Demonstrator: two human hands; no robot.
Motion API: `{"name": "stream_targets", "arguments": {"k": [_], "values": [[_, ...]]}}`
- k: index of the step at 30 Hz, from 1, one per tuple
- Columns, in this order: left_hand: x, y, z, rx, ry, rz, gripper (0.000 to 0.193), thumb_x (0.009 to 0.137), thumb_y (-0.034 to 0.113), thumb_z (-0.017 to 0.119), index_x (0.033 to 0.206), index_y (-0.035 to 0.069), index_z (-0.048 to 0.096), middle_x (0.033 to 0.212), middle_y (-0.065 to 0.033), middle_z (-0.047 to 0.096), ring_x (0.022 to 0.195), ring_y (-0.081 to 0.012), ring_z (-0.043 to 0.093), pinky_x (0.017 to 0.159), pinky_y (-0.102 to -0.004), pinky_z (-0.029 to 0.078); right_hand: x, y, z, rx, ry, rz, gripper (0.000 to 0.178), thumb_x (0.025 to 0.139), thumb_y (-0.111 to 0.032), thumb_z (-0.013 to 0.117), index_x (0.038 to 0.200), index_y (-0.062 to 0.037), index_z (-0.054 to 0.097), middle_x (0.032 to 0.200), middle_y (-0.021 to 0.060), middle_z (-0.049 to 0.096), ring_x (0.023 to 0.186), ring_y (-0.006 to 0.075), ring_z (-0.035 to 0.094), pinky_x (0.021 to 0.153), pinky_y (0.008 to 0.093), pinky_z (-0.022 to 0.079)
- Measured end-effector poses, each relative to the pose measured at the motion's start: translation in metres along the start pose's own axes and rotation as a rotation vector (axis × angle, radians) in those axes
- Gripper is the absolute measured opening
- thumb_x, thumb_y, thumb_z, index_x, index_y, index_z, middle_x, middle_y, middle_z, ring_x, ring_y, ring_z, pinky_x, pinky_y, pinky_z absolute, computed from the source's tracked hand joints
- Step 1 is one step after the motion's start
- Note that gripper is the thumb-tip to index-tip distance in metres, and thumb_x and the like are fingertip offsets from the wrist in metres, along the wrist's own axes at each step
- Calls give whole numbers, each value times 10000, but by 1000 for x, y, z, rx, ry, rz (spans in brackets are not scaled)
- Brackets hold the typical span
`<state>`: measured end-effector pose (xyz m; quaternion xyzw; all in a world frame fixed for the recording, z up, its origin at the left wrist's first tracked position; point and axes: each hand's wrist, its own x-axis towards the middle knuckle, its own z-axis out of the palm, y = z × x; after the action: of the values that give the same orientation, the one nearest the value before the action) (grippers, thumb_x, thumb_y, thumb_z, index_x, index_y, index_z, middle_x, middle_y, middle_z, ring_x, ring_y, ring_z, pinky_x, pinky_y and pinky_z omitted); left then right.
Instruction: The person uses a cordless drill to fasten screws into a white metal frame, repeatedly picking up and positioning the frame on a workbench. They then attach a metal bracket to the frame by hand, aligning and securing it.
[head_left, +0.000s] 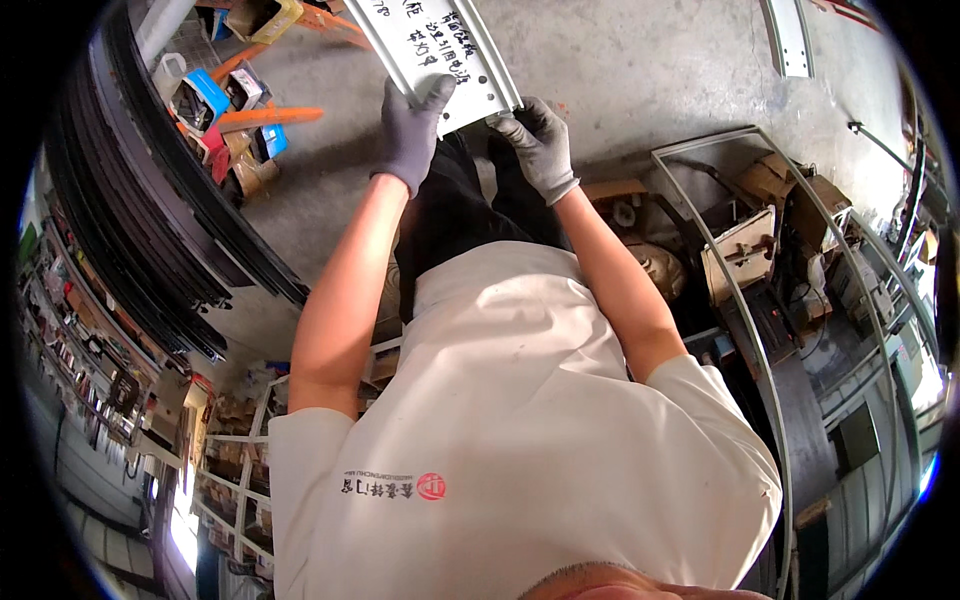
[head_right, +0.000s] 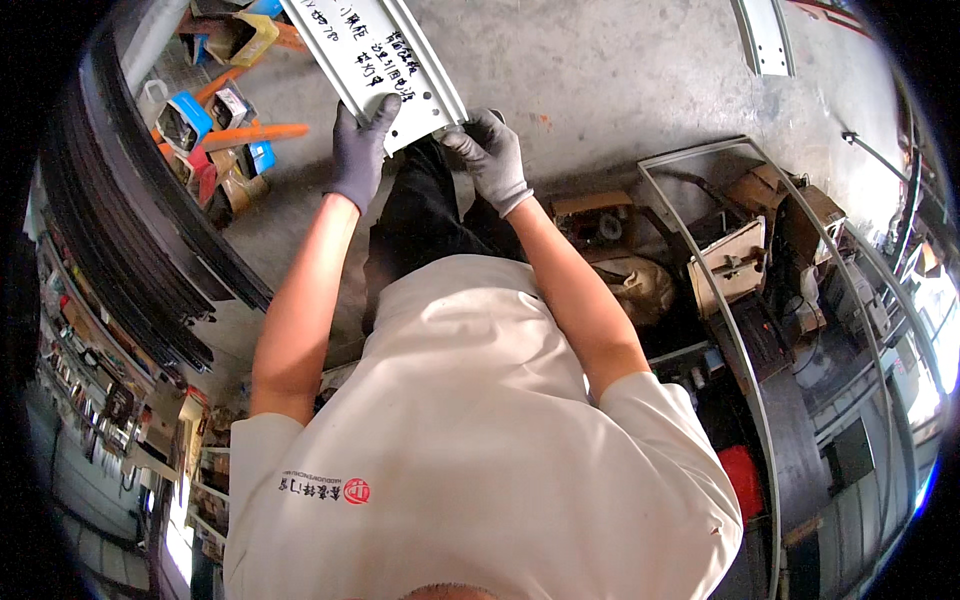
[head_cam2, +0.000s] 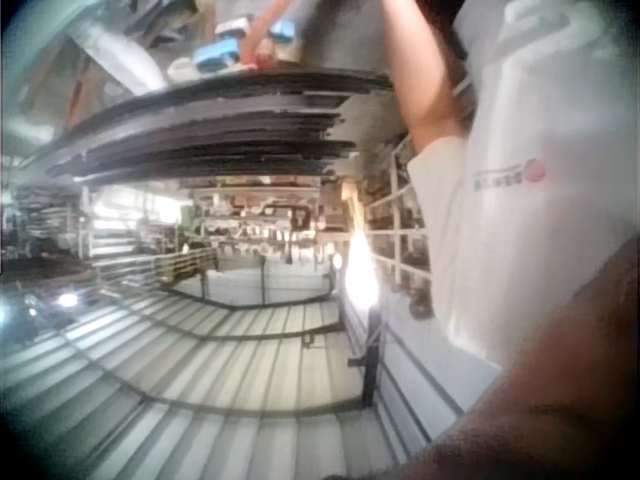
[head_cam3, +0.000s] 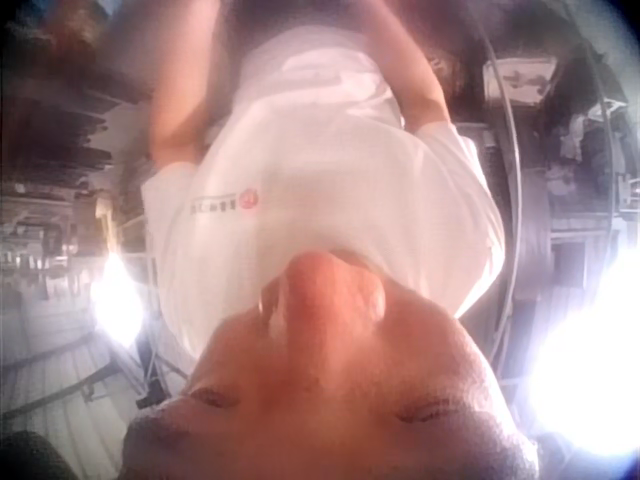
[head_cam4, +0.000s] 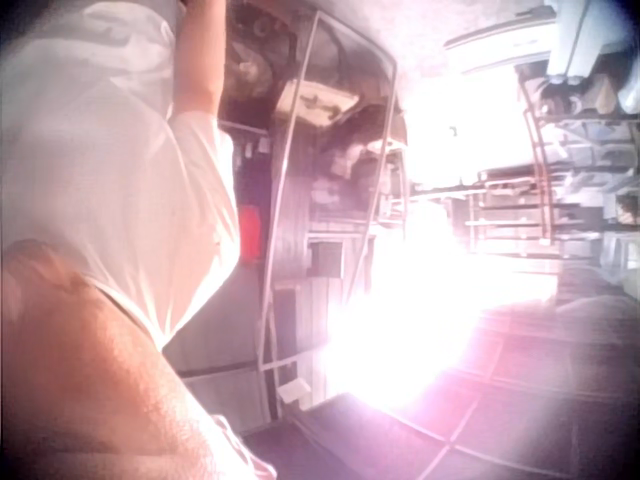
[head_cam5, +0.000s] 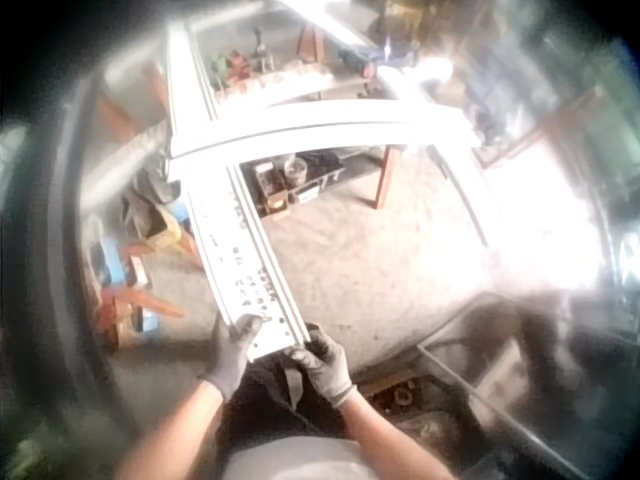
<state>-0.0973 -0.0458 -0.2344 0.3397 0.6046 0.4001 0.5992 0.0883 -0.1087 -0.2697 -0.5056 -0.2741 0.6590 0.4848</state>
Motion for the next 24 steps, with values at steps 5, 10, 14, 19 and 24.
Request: {"name": "stream_targets", "arguments": {"k": [5,10,14,19,24], "values": [[4,-13,-6,57,23,89,584,918,362,807,1269,-10,524,1171,-121,687,1041,-196,685,904,-345,567,21,11,-14,55,-22,0,312,870,-200,845,1066,3,711,958,49,767,875,100,692,800,273,566],[3,-8,-3,65,18,65,551,927,353,798,1260,-7,545,1165,-108,697,1066,-177,671,922,-337,553,24,11,-11,36,-21,-26,352,832,-223,878,1065,-6,728,931,51,772,829,100,693,790,272,569],[2,-3,-3,62,-1,65,558,929,360,796,1268,-4,543,1167,-105,697,1071,-180,673,924,-337,550,23,5,-12,-56,0,-24,327,846,-221,869,1055,-11,731,919,28,763,815,88,671,779,269,559],[1,-4,-1,102,50,72,571,923,372,800,1268,-2,541,1164,-109,698,1062,-179,677,916,-340,559,15,6,-8,-72,35,-67,290,868,-207,854,1040,-9,729,917,1,740,832,78,642,774,261,539],[4,-7,-4,67,1,43,539,944,325,786,1304,9,537,1195,-86,681,1088,-169,654,952,-335,533,23,9,-7,-259,50,-141,299,884,-231,845,1016,5,718,882,8,718,820,80,611,765,261,517]]}}
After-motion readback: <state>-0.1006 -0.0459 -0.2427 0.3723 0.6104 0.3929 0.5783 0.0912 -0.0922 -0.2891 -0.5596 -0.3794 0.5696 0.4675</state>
